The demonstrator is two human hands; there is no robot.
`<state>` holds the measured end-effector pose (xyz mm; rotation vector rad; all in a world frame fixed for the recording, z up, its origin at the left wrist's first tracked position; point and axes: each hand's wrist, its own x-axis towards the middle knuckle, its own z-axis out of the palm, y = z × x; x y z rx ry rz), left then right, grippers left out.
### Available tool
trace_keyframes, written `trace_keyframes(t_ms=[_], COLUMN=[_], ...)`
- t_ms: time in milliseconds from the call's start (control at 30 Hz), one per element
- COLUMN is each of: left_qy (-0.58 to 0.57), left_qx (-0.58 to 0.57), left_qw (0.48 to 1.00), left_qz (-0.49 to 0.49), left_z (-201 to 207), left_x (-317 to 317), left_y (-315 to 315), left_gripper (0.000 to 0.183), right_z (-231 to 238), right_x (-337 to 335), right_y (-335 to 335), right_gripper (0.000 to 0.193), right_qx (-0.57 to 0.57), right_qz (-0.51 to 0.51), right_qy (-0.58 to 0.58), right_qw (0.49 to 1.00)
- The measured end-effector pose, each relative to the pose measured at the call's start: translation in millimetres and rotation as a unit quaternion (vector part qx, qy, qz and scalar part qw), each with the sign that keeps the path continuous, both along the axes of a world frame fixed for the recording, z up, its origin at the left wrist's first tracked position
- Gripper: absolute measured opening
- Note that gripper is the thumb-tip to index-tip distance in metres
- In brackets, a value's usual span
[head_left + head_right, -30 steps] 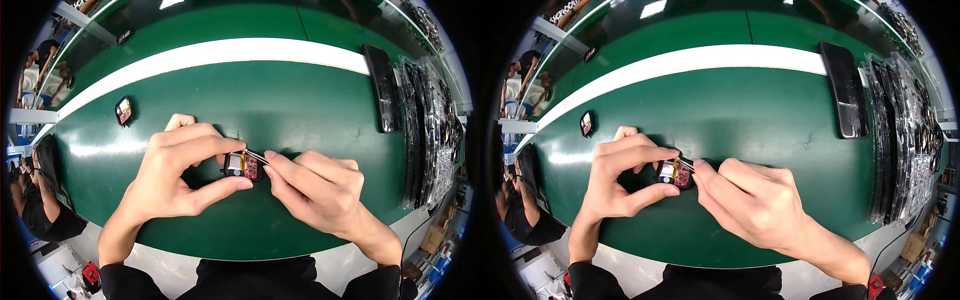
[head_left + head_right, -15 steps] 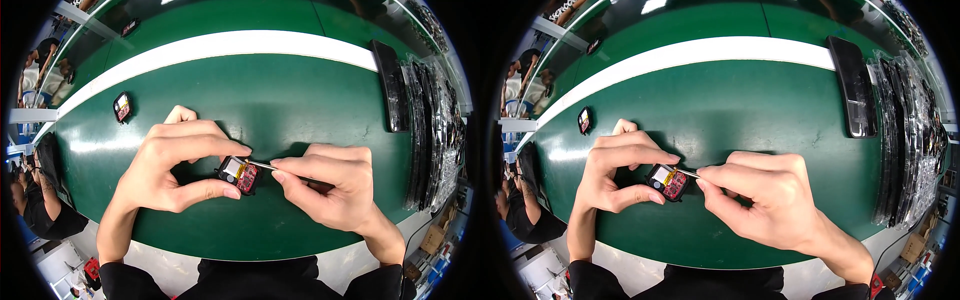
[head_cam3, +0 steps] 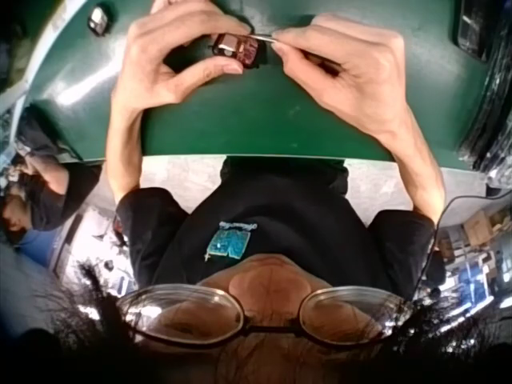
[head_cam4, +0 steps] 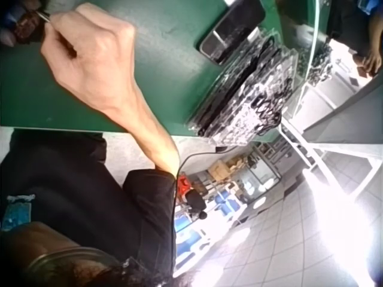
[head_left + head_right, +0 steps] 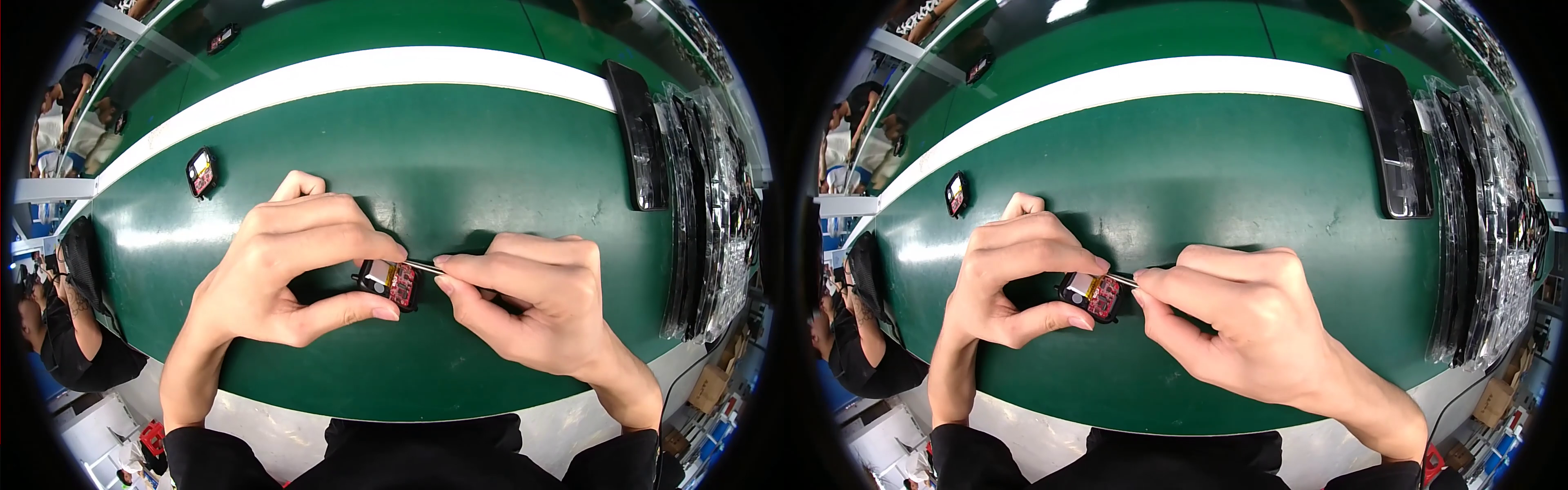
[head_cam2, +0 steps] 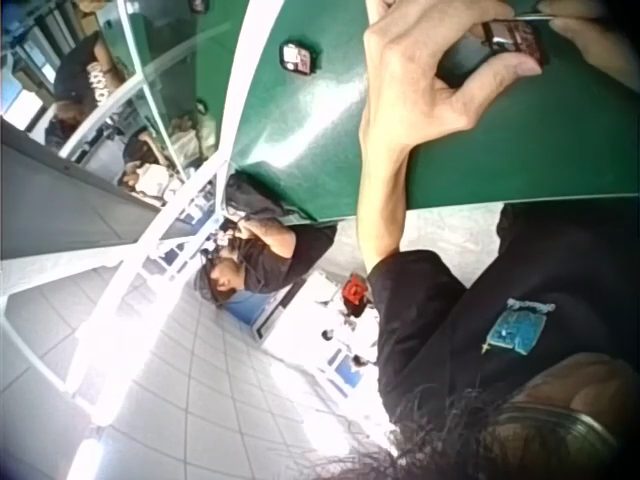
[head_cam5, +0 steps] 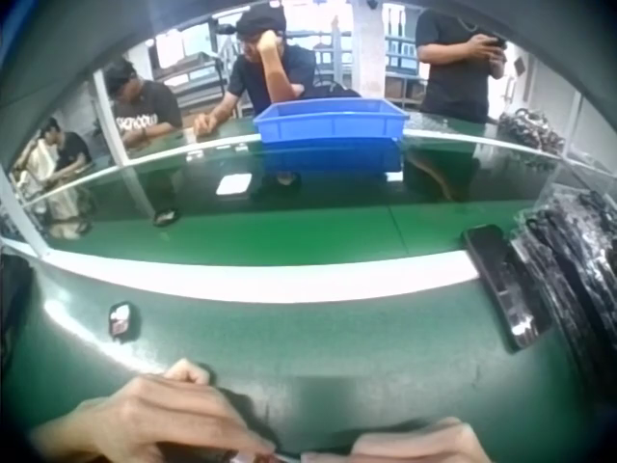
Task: The recorder uses tweezers and hands to assemble components within a small electronic housing at a factory workstation.
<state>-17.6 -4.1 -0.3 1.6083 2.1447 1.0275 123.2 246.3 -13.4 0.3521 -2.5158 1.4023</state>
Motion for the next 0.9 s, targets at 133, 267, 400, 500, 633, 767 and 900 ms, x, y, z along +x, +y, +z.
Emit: trace_keyframes(t_ms=[133, 267, 400, 500, 633, 767, 900], left_qy=[0.003, -0.005, -0.003, -0.004, -0.005, -0.041, -0.004], left_qx=[0.005, 0.001, 0.002, 0.003, 0.01, -0.013, -0.018], left_qw=[1.0, 1.0, 1.0, 1.0, 1.0, 0.999, 0.999], left_qz=[0.004, 0.011, 0.01, 0.013, 0.013, 0.031, 0.038], left_z=[-1.8, -1.5, -1.5, -3.2, -4.6, 4.2, 2.8], left_x=[1.0, 1.8, 1.7, 1.7, 0.4, 0.3, 5.1], left_y=[0.2, -1.2, 0.0, 0.0, -1.1, 1.3, 4.0], left_gripper=[0.052, 0.052, 0.052, 0.052, 0.052, 0.051, 0.05], right_z=[-0.8, -2.7, -2.8, -2.4, -1.4, 7.3, 3.3], right_x=[1.6, 2.9, 3.1, 3.6, 3.3, 6.4, 8.2], right_y=[0.3, 0.8, 0.8, -0.9, -0.9, 6.3, 0.1], right_gripper=[0.017, 0.018, 0.018, 0.018, 0.017, 0.01, 0.016], right_qx=[0.002, 0.01, 0.019, 0.021, 0.021, -0.026, -0.092], right_qz=[-0.008, -0.006, -0.003, -0.003, -0.012, -0.059, -0.104], right_qy=[0.005, 0.016, 0.019, 0.012, 0.018, -0.008, -0.003], right_qw=[1.0, 1.0, 1.0, 1.0, 1.0, 0.998, 0.99])
